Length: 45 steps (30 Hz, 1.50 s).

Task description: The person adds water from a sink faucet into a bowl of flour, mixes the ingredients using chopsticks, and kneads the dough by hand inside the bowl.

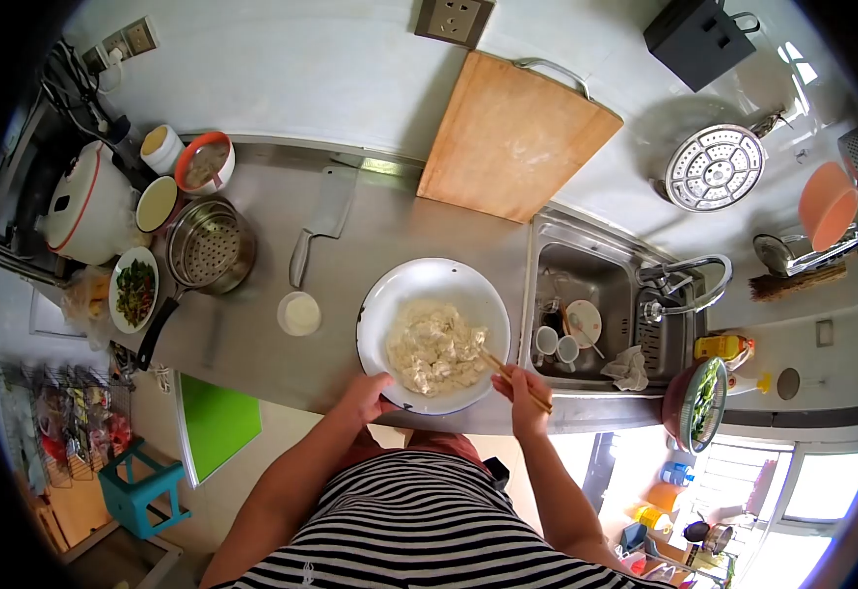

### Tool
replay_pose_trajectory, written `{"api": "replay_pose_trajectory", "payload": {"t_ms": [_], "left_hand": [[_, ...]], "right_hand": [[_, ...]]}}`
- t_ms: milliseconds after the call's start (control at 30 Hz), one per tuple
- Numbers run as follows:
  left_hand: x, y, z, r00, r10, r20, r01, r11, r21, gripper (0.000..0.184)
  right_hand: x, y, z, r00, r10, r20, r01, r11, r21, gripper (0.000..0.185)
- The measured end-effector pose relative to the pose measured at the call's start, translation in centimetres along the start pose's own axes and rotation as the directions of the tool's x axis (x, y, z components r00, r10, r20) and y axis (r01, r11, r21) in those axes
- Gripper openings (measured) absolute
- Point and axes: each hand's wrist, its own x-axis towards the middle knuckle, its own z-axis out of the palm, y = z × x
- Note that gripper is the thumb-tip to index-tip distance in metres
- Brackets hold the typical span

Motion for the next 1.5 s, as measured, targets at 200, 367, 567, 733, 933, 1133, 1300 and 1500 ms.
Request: {"api": "replay_pose_trajectory", "payload": {"t_ms": [200, 367, 567, 733, 933, 1133, 1300, 1500], "left_hand": [[0.1, -1.1, 0.2, 0.999, 0.035, -0.034, -0.035, 0.999, 0.008, 0.038], [-0.6, 0.0, 0.9, 0.997, 0.058, -0.058, -0.052, 0.994, 0.099, 0.035], [-0.9, 0.2, 1.3, 0.997, 0.075, -0.019, -0.075, 0.997, 0.030, 0.037], [-1.3, 0.1, 1.9, 0.990, 0.137, -0.035, -0.138, 0.990, -0.029, 0.039], [-1.3, 0.5, 2.0, 0.992, 0.106, -0.062, -0.102, 0.993, 0.062, 0.040], [-0.9, 1.3, 1.5, 0.996, 0.082, -0.018, -0.079, 0.992, 0.101, 0.041], [-0.9, 0.7, 1.9, 0.992, 0.123, -0.037, -0.121, 0.991, 0.064, 0.041], [-1.5, 1.0, 2.5, 0.991, 0.115, -0.072, -0.110, 0.991, 0.070, 0.041]], "right_hand": [[1.5, -2.1, -1.5, 0.995, 0.089, 0.037, -0.087, 0.993, -0.074, 0.028], [10.2, -5.0, 0.8, 0.993, -0.047, 0.110, 0.067, 0.980, -0.190, 0.026], [10.4, -6.1, 1.6, 0.954, -0.097, 0.284, 0.223, 0.860, -0.459, 0.024], [2.4, -4.8, -2.0, 0.970, 0.017, 0.244, 0.075, 0.929, -0.362, 0.024], [4.7, -5.0, -3.0, 0.969, 0.085, 0.231, 0.022, 0.905, -0.425, 0.023], [9.6, -7.9, 1.1, 0.891, -0.139, 0.431, 0.347, 0.822, -0.452, 0.022], [4.7, -5.8, -1.4, 0.975, -0.019, 0.223, 0.125, 0.872, -0.473, 0.022], [4.2, -6.2, -1.7, 0.988, 0.041, 0.148, 0.031, 0.889, -0.456, 0.023]]}}
